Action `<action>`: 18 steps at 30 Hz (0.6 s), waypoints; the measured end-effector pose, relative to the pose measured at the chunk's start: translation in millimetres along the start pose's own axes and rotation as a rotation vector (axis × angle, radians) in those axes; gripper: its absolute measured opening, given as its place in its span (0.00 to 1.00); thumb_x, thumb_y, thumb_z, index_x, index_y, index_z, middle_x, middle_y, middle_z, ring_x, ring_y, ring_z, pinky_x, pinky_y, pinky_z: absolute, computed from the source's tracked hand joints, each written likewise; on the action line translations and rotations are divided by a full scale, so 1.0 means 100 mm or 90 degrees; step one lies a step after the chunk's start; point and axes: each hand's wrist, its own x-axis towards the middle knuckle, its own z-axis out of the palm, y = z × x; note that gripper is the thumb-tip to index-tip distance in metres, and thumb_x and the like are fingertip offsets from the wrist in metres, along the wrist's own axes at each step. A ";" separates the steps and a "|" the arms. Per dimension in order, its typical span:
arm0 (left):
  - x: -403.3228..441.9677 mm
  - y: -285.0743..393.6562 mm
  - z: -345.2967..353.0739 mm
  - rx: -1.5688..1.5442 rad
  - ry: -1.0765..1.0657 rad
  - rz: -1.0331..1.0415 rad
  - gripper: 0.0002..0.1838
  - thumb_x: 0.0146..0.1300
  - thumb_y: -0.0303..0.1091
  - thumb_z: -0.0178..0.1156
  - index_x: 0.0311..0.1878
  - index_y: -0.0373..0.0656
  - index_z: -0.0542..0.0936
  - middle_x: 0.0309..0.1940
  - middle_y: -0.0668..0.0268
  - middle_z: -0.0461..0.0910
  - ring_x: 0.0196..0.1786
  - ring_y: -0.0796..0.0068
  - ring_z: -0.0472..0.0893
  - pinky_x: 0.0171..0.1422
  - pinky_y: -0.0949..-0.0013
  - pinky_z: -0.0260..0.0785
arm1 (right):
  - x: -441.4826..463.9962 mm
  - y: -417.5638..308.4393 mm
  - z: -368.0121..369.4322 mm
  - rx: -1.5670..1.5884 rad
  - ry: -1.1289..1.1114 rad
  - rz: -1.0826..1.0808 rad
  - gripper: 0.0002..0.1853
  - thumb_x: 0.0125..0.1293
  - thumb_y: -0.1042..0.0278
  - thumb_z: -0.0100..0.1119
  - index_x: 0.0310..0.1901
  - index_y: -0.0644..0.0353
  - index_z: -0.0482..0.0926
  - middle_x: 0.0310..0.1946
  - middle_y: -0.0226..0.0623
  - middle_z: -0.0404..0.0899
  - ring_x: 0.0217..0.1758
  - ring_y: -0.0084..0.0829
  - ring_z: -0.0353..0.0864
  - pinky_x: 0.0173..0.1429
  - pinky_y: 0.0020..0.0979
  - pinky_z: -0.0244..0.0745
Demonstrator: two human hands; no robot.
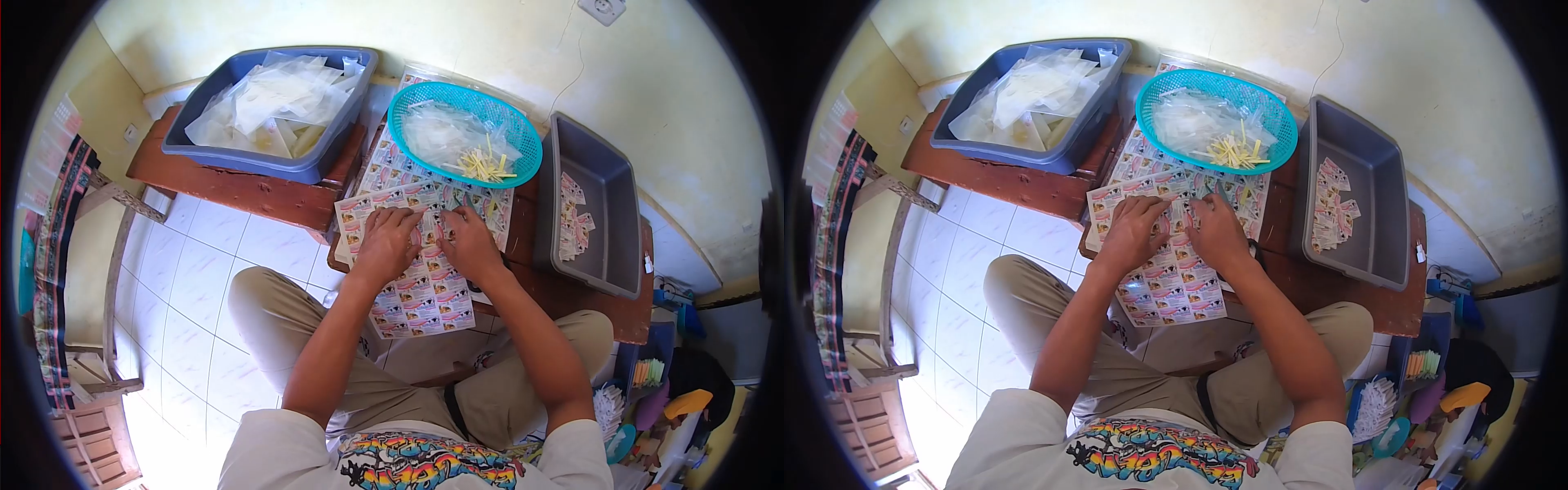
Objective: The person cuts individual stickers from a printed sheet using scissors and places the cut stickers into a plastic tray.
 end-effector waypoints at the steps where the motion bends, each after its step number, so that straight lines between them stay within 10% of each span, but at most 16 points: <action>1: -0.01 0.01 0.00 0.000 -0.003 -0.005 0.38 0.57 0.31 0.78 0.74 0.46 0.79 0.65 0.58 0.81 0.70 0.52 0.77 0.80 0.47 0.64 | 0.01 -0.01 0.00 -0.001 0.009 -0.002 0.30 0.64 0.69 0.76 0.67 0.62 0.80 0.62 0.55 0.78 0.64 0.59 0.82 0.67 0.50 0.80; 18: -0.05 0.01 0.09 0.007 0.014 0.023 0.33 0.59 0.27 0.75 0.70 0.43 0.81 0.65 0.58 0.81 0.71 0.52 0.77 0.77 0.48 0.68 | 0.09 0.11 -0.07 -0.032 -0.078 0.004 0.36 0.62 0.59 0.78 0.71 0.58 0.75 0.65 0.50 0.72 0.66 0.57 0.82 0.67 0.53 0.82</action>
